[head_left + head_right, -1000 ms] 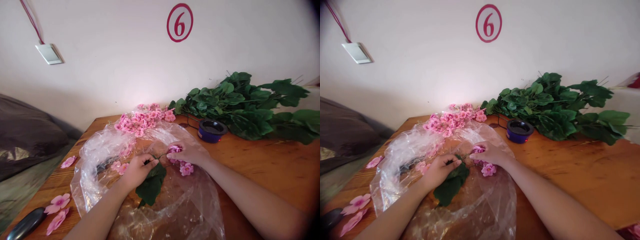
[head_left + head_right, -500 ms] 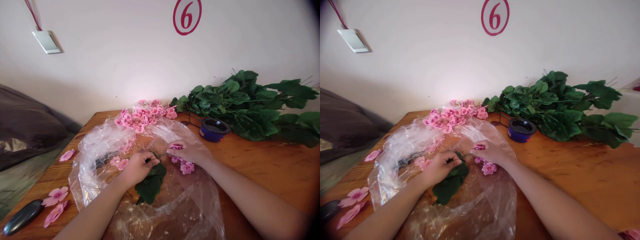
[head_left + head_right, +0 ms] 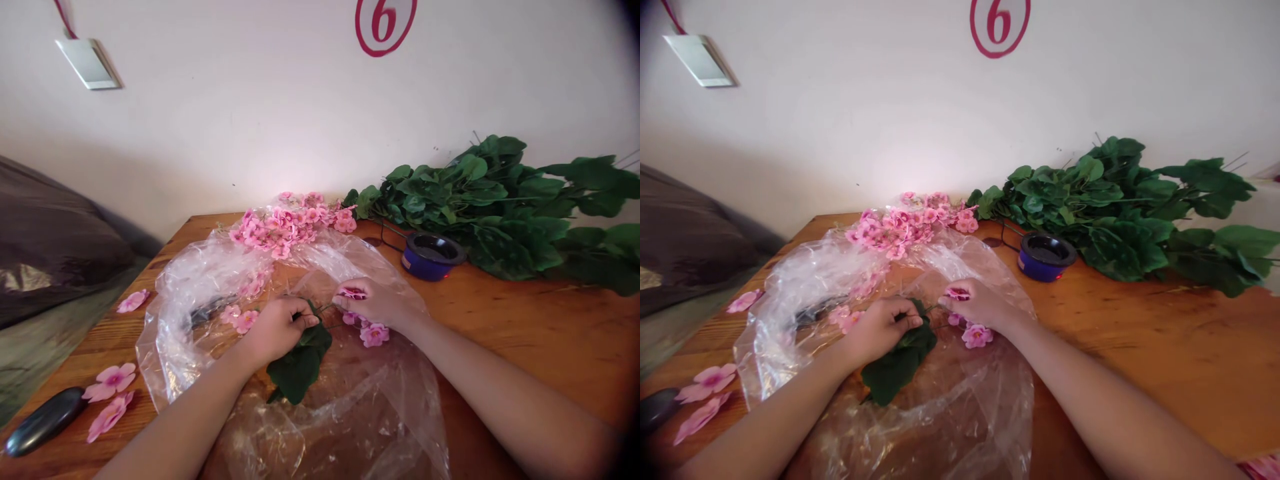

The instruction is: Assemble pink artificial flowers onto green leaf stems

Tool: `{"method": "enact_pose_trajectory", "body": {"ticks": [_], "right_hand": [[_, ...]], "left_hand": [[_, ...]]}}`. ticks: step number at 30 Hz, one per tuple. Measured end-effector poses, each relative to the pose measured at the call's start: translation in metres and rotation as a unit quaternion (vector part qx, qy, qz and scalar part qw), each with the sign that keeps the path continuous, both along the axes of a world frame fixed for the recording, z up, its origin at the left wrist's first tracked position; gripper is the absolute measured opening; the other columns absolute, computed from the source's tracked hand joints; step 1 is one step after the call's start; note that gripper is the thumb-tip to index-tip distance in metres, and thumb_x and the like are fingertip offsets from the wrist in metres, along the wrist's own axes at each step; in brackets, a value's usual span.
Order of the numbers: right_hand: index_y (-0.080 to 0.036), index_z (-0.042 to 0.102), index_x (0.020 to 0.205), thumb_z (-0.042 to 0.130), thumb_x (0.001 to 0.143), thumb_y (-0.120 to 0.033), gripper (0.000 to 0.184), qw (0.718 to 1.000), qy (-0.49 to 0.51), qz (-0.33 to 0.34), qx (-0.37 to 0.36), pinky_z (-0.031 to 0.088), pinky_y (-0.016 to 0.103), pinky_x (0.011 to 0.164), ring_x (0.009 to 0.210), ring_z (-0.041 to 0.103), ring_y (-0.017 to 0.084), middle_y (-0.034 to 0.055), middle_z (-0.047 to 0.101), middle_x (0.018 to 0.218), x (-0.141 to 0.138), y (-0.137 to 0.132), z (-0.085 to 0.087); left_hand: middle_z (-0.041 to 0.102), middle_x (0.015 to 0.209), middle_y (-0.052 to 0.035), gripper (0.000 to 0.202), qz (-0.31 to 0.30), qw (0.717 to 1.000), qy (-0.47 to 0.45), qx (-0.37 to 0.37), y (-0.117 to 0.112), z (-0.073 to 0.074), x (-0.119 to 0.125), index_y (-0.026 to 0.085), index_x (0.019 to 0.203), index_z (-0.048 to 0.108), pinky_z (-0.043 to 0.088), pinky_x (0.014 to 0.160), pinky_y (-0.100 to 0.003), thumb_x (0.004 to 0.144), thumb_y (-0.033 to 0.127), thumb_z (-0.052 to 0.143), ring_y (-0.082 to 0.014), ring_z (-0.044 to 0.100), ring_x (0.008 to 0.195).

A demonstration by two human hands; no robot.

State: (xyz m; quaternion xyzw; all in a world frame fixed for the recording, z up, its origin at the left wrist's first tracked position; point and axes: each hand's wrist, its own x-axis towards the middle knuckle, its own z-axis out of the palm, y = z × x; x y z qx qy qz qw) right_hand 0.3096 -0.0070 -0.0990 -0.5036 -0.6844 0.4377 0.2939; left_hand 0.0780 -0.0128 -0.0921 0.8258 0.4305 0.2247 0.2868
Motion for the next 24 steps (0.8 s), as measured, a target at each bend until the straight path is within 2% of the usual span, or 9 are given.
{"method": "enact_pose_trajectory", "body": {"ticks": [7,12,17,24], "right_hand": [[-0.017,0.06,0.076,0.059,0.087,-0.044,0.029,0.997,-0.047,0.031,0.05,0.043,0.022,0.054,0.062,0.06,0.014,-0.0004,0.058,0.069,-0.002,-0.002,0.004],[-0.018,0.057,0.07,0.057,0.087,-0.044,0.031,0.99,-0.103,0.027,0.09,0.037,0.023,0.053,0.059,0.055,0.014,-0.0006,0.057,0.063,-0.003,-0.002,0.004],[-0.019,0.052,0.066,0.058,0.086,-0.042,0.031,0.992,-0.094,0.027,0.079,0.035,0.022,0.051,0.058,0.053,0.014,-0.0006,0.055,0.06,-0.006,-0.004,0.003],[-0.019,0.051,0.067,0.058,0.082,-0.028,0.019,0.996,-0.076,0.004,0.038,0.036,0.022,0.05,0.057,0.054,0.014,-0.0008,0.057,0.06,-0.012,-0.008,0.004]], "left_hand": [[0.066,0.071,0.0002,0.019,0.007,1.0,0.023,0.007,-0.001,0.001,0.0,0.018,0.066,0.063,0.041,0.067,-0.024,0.085,0.019,0.058,-0.0138,0.059,0.071],[0.064,0.066,0.0002,0.022,0.024,0.999,0.03,0.012,-0.002,0.002,0.003,0.018,0.062,0.061,0.041,0.066,-0.024,0.082,0.013,0.056,-0.0138,0.059,0.068],[0.066,0.067,-0.0001,0.021,0.036,0.997,0.057,0.021,-0.004,0.003,0.005,0.019,0.063,0.063,0.04,0.065,-0.025,0.082,0.012,0.057,-0.0143,0.06,0.068],[0.068,0.069,-0.0017,0.02,0.057,0.995,0.07,0.032,-0.005,-0.003,0.007,0.018,0.065,0.065,0.04,0.065,-0.025,0.082,0.011,0.056,-0.0157,0.062,0.07]]}}
